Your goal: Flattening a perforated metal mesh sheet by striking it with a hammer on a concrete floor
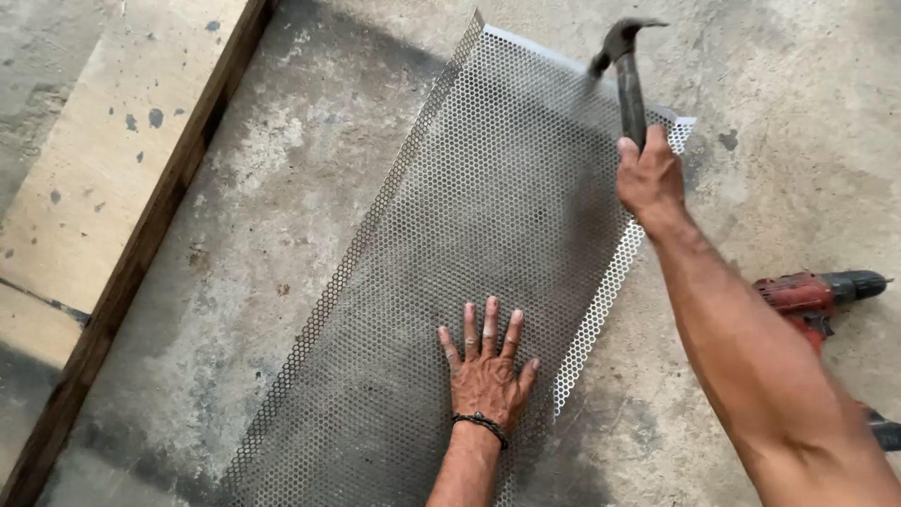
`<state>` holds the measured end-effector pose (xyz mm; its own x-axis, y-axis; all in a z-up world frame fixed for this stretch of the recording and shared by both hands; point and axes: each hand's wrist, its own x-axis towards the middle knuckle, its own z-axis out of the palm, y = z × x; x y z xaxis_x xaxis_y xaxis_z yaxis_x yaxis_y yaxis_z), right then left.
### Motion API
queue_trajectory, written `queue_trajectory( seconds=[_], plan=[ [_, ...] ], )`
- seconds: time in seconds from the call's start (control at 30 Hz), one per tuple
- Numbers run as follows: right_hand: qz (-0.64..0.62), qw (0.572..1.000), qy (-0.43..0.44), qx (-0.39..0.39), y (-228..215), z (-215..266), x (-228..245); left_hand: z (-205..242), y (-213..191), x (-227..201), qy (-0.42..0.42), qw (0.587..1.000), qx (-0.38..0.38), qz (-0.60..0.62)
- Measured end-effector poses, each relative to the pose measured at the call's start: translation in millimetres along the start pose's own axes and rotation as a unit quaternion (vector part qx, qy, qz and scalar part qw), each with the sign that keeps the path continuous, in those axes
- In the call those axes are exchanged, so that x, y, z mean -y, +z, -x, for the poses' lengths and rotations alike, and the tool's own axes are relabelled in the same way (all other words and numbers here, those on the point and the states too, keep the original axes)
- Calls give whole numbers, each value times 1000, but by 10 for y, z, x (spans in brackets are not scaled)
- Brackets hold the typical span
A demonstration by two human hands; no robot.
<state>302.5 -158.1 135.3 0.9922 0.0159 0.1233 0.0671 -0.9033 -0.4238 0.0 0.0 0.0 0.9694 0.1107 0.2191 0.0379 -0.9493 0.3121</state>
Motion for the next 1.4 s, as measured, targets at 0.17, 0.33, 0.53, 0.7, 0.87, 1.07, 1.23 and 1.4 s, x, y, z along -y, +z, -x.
queue_trajectory(
  seconds=[0.17,0.33,0.53,0.7,0.87,1.07,1.23,1.4],
  plan=[
    [-14,999,-41,-18,163,-12,-21,16,27,-6,-4,1000,-1,0],
    [-39,990,-120,-61,231,-3,131,14,52,-15,-7,1000,4,-3],
    [-18,995,-98,-29,262,-69,519,13,22,-9,-10,1000,9,11],
    [-20,995,-91,-18,442,-250,561,26,-19,-33,-11,1000,2,24],
    [-22,996,-25,78,382,-263,834,29,11,-34,-7,1000,-4,15],
    [-26,996,-38,74,541,-345,862,29,20,-13,-4,1000,-11,4],
    [-5,999,-47,15,627,-309,749,-3,15,-3,4,1000,-25,16],
    [363,724,-317,-494,989,-307,358,1,-19,23,21,999,-49,-5]
  ],
)
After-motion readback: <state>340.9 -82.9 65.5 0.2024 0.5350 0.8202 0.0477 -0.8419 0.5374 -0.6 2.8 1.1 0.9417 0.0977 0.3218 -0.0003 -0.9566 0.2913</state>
